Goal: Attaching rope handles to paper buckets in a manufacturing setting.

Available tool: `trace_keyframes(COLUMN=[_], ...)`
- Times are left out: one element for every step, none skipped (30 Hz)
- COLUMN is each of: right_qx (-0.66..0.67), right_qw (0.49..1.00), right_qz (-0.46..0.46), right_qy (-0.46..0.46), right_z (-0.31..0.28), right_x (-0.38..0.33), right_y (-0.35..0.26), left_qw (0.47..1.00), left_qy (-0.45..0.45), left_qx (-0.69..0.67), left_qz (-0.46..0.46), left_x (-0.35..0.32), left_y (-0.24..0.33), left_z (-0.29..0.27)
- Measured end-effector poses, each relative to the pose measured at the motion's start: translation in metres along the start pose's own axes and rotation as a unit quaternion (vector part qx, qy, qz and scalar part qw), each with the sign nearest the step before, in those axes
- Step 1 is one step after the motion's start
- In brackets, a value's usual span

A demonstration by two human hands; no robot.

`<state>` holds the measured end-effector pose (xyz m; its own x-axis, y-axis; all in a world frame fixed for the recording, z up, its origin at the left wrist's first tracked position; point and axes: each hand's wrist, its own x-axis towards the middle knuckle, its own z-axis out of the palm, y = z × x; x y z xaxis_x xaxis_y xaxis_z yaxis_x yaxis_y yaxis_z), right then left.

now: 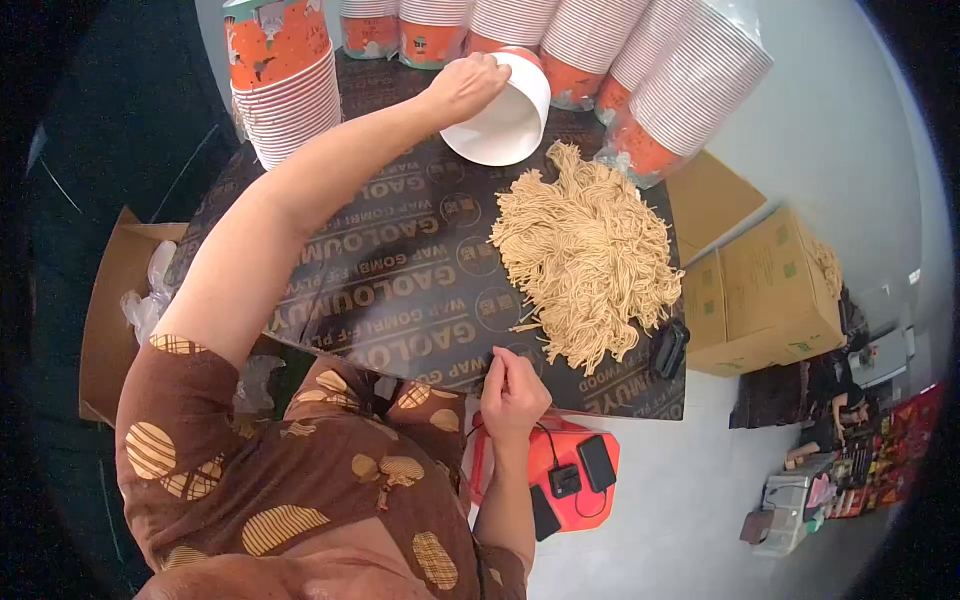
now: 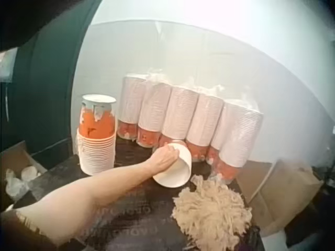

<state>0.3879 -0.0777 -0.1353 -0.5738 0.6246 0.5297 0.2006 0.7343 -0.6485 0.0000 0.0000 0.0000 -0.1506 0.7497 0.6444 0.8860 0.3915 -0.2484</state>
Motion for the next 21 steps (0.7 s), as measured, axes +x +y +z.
trace_keyframes(right_qx=[0.006,0.013,0.014,0.094,0.172,0.192,0.194,0.254,0.321,0.441,0.500,0.556,0.555,0.551,0.549,0.541,0.514,0.485,0.455,0.440,0.424], right_qw=[1.000,1.000,1.000,0.995,0.981,0.970,0.965,0.946,0.915,0.842,0.816,0.786,0.787,0.790,0.791,0.797,0.822,0.845,0.860,0.873,0.885], right_qz=[-0.011,-0.022,-0.021,0.032,0.084,0.144,0.135,0.094,0.031,0.023,-0.012,-0.048,-0.048,-0.042,-0.037,-0.016,-0.020,-0.022,-0.004,0.001,0.006], right_qy=[0.006,0.012,0.011,0.005,-0.002,0.033,0.115,0.178,0.243,0.310,0.289,0.267,0.265,0.266,0.267,0.269,0.245,0.223,0.230,0.212,0.192], right_z=[0.000,-0.001,-0.004,-0.011,-0.020,-0.039,-0.055,-0.080,-0.101,-0.122,-0.139,-0.151,-0.153,-0.154,-0.151,-0.145,-0.137,-0.128,-0.117,-0.107,-0.096], right_x=[0.000,-0.001,-0.003,-0.007,-0.012,-0.018,-0.023,-0.041,-0.038,-0.043,-0.041,-0.040,-0.042,-0.043,-0.045,-0.047,-0.047,-0.049,-0.048,-0.045,-0.043], right_y=[0.000,0.001,0.001,0.002,0.003,0.002,0.002,0.024,0.017,0.027,0.025,0.020,0.022,0.024,0.026,0.028,0.031,0.033,0.029,0.029,0.028], left_qw=[1.000,0.999,0.999,0.998,0.995,0.995,0.996,0.996,0.997,0.997,0.996,0.996,0.995,0.995,0.995,0.995,0.995,0.994,0.993,0.993,0.995], left_qy=[0.011,0.021,0.020,0.038,0.055,0.058,0.055,0.053,0.046,0.045,0.051,0.059,0.072,0.073,0.082,0.090,0.092,0.100,0.108,0.108,0.101], left_qx=[-0.004,-0.008,-0.008,-0.009,-0.010,-0.009,-0.011,-0.017,-0.012,-0.015,-0.017,-0.018,-0.022,-0.022,-0.024,-0.025,-0.023,-0.025,-0.028,-0.026,-0.019], left_qz=[0.020,0.040,0.040,0.059,0.078,0.076,0.070,0.066,0.063,0.065,0.069,0.072,0.072,0.070,0.057,0.044,0.043,0.035,0.027,0.029,0.012], left_x=[-0.001,-0.001,-0.004,-0.007,-0.009,-0.008,-0.007,-0.007,-0.010,-0.011,-0.011,-0.010,-0.011,-0.012,-0.012,-0.012,-0.013,-0.014,-0.016,-0.016,-0.017], left_y=[0.000,0.002,0.002,0.002,0.002,0.003,0.005,0.008,0.008,0.008,0.004,0.002,0.001,0.003,0.005,0.006,0.006,0.005,0.005,0.005,0.005], left_z=[0.000,0.000,0.001,0.002,0.004,0.003,0.003,0.002,0.000,-0.001,0.000,0.002,0.004,0.006,0.009,0.011,0.012,0.014,0.013,0.012,0.010])
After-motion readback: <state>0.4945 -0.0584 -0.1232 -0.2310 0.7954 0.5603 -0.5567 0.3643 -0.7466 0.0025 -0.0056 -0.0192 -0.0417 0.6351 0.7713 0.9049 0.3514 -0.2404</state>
